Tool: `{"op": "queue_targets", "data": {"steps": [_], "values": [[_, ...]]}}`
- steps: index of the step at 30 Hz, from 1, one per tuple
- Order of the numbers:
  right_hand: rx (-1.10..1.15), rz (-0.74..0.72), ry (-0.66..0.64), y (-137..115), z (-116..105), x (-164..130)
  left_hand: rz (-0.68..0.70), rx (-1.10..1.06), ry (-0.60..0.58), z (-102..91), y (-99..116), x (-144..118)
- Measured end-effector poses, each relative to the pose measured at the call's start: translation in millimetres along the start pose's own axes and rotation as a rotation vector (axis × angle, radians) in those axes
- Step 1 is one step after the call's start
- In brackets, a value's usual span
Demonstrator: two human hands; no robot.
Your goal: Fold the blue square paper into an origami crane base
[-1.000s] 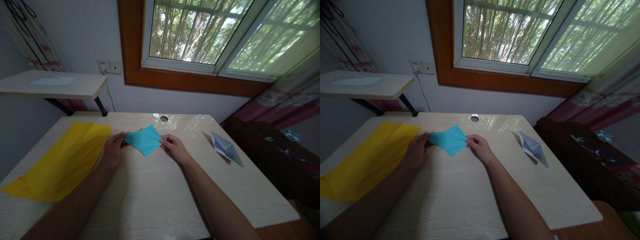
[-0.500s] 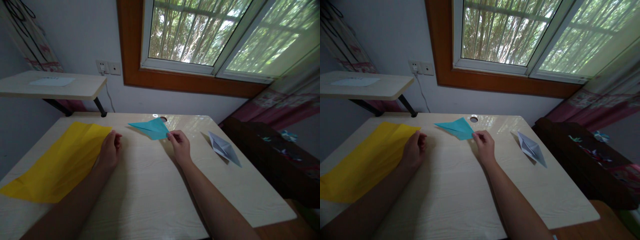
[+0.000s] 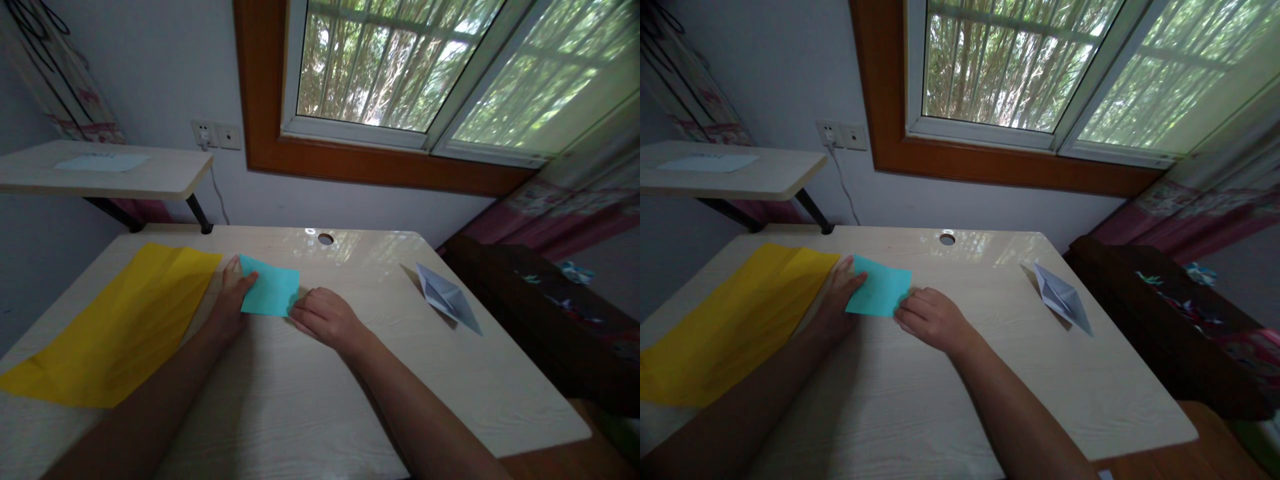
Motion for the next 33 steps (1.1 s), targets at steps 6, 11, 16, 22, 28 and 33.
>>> {"op": "queue_targets", "data": {"steps": [6, 11, 16, 22, 28, 33], "values": [[0.048, 0.02, -0.047, 4, 4, 0, 0.061, -0.041, -0.068, 7.2, 5, 3], [0.216, 0.147, 0.078, 18, -2, -5, 0.019, -0.046, -0.073, 5.9, 0, 3], [0.229, 0.289, 0.166, 33, -8, -12, -0.03, 0.055, -0.011, -3.3, -7, 3], [0.276, 0.271, 0.088, 32, -2, -9, -0.065, 0.087, -0.014, -4.8, -12, 4], [0.338, 0.247, 0.061, 28, -4, -8, -0.077, 0.098, -0.005, -4.3, -13, 3], [0.371, 0.24, 0.055, 28, -4, -7, -0.09, 0.114, 0.003, -4.2, -12, 1]]}}
Point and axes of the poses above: each hand's wrist, its own x-axis towards the middle knuckle, its own z-axis out of the palm, y = z × x, the point moved 5 cm from there along x, towards the middle knuckle, and after that the axes turned 13 degrees about -y, right-handed, at the moved point
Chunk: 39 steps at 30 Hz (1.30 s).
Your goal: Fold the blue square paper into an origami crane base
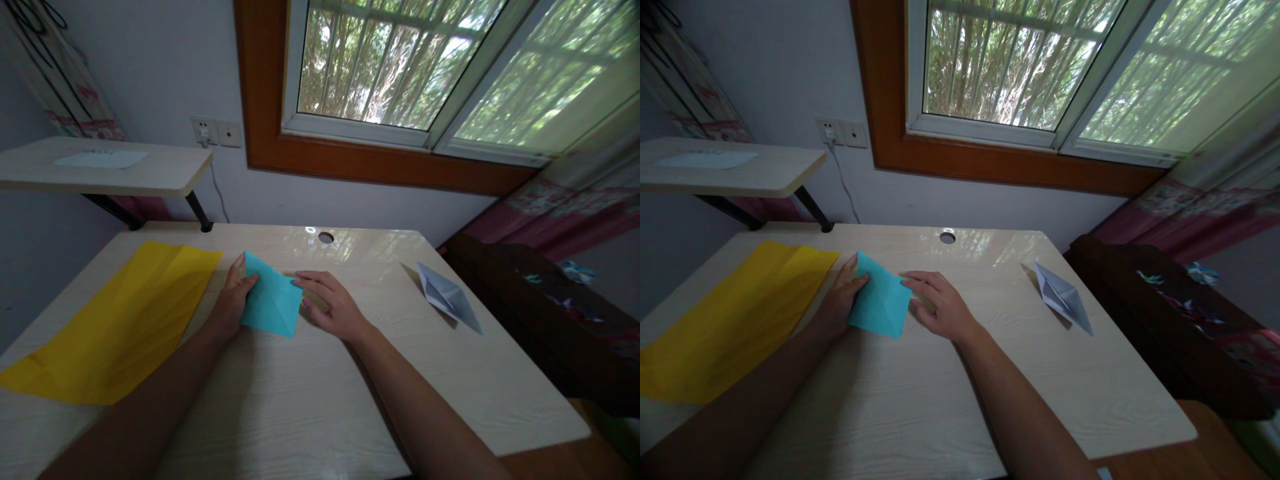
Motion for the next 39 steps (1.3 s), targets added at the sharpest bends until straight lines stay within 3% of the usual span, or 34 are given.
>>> {"op": "queue_targets", "data": {"steps": [7, 15, 23, 39], "values": [[0.016, -0.014, -0.028, 0.3, 1.9, 1.4, 0.018, 0.034, -0.006, -0.1, 0.8, -0.6], [0.043, -0.026, -0.061, 6.0, 7.4, 0.8, 0.002, 0.154, -0.111, 2.5, -2.0, -2.1], [0.11, -0.008, -0.055, 2.3, 3.2, -0.6, -0.025, 0.165, -0.049, 1.3, 4.9, -3.7], [0.169, -0.01, -0.074, 0.0, 2.4, 0.7, 0.001, 0.293, -0.037, -3.6, 2.8, -0.7]]}}
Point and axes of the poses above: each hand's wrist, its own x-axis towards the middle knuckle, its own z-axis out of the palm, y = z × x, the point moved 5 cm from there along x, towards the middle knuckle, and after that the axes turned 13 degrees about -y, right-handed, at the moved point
